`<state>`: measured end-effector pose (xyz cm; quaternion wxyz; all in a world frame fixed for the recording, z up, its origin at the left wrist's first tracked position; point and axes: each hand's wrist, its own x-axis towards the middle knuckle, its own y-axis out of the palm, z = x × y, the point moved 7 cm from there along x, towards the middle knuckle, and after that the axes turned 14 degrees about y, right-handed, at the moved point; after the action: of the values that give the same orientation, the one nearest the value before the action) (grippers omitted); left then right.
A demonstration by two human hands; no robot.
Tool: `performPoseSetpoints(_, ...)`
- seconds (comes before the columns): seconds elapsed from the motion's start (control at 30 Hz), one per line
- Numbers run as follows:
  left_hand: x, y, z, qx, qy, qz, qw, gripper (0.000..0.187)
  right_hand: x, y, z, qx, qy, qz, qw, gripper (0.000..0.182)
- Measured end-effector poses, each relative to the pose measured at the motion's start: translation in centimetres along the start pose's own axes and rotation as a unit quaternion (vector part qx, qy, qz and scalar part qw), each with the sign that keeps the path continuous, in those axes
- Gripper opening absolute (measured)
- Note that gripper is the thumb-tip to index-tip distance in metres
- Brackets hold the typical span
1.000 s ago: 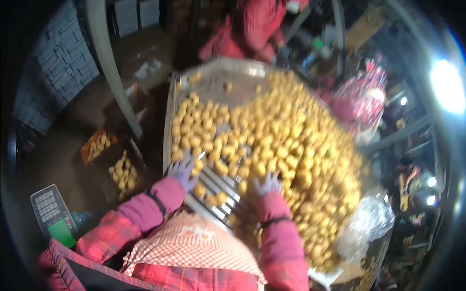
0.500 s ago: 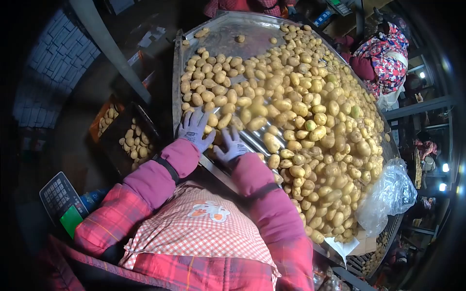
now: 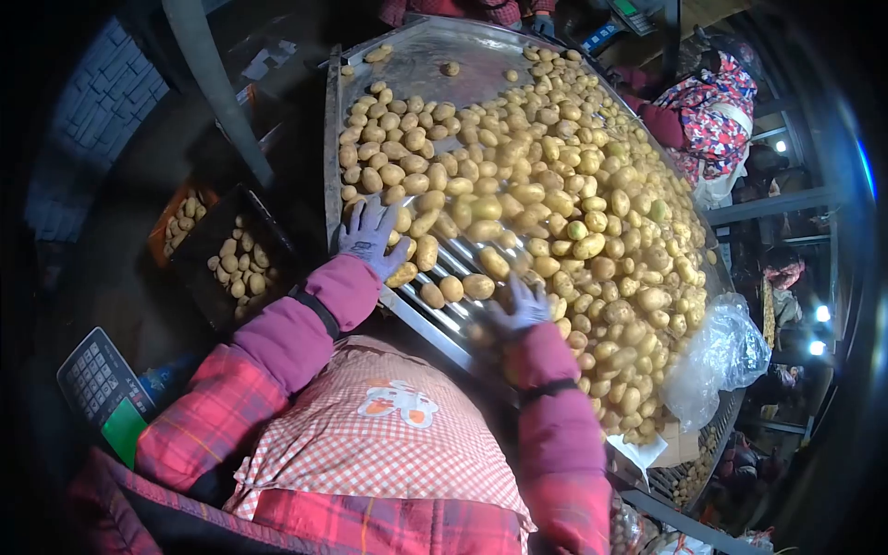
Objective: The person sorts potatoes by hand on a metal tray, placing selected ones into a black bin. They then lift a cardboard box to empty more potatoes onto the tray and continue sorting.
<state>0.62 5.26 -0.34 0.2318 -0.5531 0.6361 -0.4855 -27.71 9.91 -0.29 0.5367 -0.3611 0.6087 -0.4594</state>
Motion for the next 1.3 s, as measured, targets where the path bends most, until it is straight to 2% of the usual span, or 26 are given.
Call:
performPoseSetpoints(0.03, 0.0, 0.2, 0.2, -0.003, -0.001, -0.001, 1.0, 0.07, 0.6, 1.5, 1.1, -0.026, 0.057, -0.003, 0.998, 0.082)
performPoseSetpoints(0.07, 0.2, 0.3, 0.6, -0.001, -0.007, -0.012, 1.0, 0.07, 0.2, 1.1, 3.1, -0.005, 0.068, 0.011, 0.998, 0.089)
performPoseSetpoints(0.13, -0.2, 0.5, 0.4, 0.006, 0.002, 0.001, 1.0, 0.071, 0.1, 0.5, 5.7, 0.113, 0.046, 0.021, 0.992, 0.092)
performPoseSetpoints(0.17, -0.4, 0.2, 0.1, 0.001, -0.001, 0.008, 1.0, 0.068, -0.1, 0.8, 6.4, 0.115, 0.051, 0.021, 0.992, 0.092)
performPoseSetpoints(0.27, -0.2, 0.8, 0.4, 0.011, 0.011, -0.001, 1.0, 0.064, -0.2, 2.5, 11.6, 0.061, -0.079, 0.129, 0.987, 0.083)
performPoseSetpoints(0.33, -0.2, 0.0, 0.2, 0.014, 0.026, -0.033, 0.999, 0.062, -0.9, 3.1, 13.5, 0.061, -0.067, 0.14, 0.986, 0.077)
performPoseSetpoints(0.4, -0.3, 0.2, 0.0, 0.008, 0.019, 0.021, 1.0, 0.062, -0.8, 3.2, 14.2, 0.092, -0.102, 0.129, 0.982, 0.073)
performPoseSetpoints(0.47, -0.2, 0.7, 0.3, 0.025, 0.014, 0.013, 1.0, 0.062, 0.9, 5.3, 15.4, 0.042, -0.152, 0.128, 0.979, 0.07)
performPoseSetpoints(0.53, -0.2, 1.1, 0.5, 0.004, 0.002, 0.037, 0.999, 0.059, 2.2, 5.4, 15.9, 0.053, -0.147, 0.128, 0.979, 0.065)
performPoseSetpoints(0.6, -0.3, 1.5, 0.7, 0.025, 0.013, 0.004, 1.0, 0.056, 4.8, 7.6, 14.6, 0.081, -0.196, 0.152, 0.965, 0.057)
performPoseSetpoints(0.63, -0.2, 1.6, 0.7, 0.031, 0.015, 0.013, 0.999, 0.054, 3.0, 3.5, 13.4, 0.363, -0.146, 0.278, 0.877, 0.052)
performPoseSetpoints(0.67, 0.0, 1.7, 0.7, 0.038, 0.015, 0.021, 0.999, 0.053, 4.0, 1.6, 12.2, 0.404, -0.137, 0.27, 0.863, 0.049)
performPoseSetpoints(0.7, 0.0, 1.6, 0.7, 0.045, 0.018, 0.022, 0.999, 0.053, 4.3, -1.6, 11.1, 0.396, -0.068, 0.207, 0.892, 0.047)
performPoseSetpoints(0.73, 0.0, 1.2, 0.5, 0.049, 0.011, 0.024, 0.998, 0.053, 5.8, -4.2, 9.8, 0.358, -0.138, 0.013, 0.923, 0.046)
performPoseSetpoints(0.77, 0.1, 0.9, 0.3, 0.046, 0.007, 0.042, 0.998, 0.053, 8.3, -4.4, 8.0, 0.282, -0.164, -0.104, 0.94, 0.047)
performPoseSetpoints(0.8, 0.2, 0.8, 0.2, 0.045, 0.003, 0.061, 0.997, 0.054, 10.4, -4.1, 6.5, 0.158, -0.092, -0.139, 0.973, 0.05)
performPoseSetpoints(0.87, 0.1, 1.1, 0.4, 0.06, 0.0, 0.055, 0.997, 0.055, 12.4, -3.2, 5.7, 0.066, -0.066, -0.106, 0.99, 0.053)
performPoseSetpoints(0.9, 0.0, 1.1, 0.3, 0.06, 0.006, 0.042, 0.997, 0.055, 12.1, -2.6, 6.4, 0.029, -0.121, -0.13, 0.984, 0.053)
performPoseSetpoints(1.03, 0.2, 0.6, -0.1, 0.058, 0.009, 0.038, 0.998, 0.056, 7.5, -3.7, 9.6, 0.087, -0.198, -0.089, 0.972, 0.051)
performPoseSetpoints(1.07, 0.3, 0.6, -0.1, 0.064, 0.012, 0.038, 0.997, 0.056, 8.6, -1.9, 9.2, 0.069, -0.221, -0.086, 0.969, 0.051)
performPoseSetpoints(1.2, 0.3, 0.3, -0.6, 0.044, 0.002, 0.044, 0.998, 0.058, 6.8, -2.3, 9.1, 0.007, -0.208, -0.039, 0.977, 0.06)
performPoseSetpoints(1.27, 0.3, 0.5, -0.3, 0.054, -0.006, 0.049, 0.997, 0.058, 7.9, -1.4, 8.6, 0.039, -0.21, 0.042, 0.976, 0.061)
performPoseSetpoints(1.3, 0.2, 0.4, -0.3, 0.055, -0.002, 0.041, 0.998, 0.059, 8.2, -2.3, 8.7, 0.105, -0.233, 0.012, 0.967, 0.057)
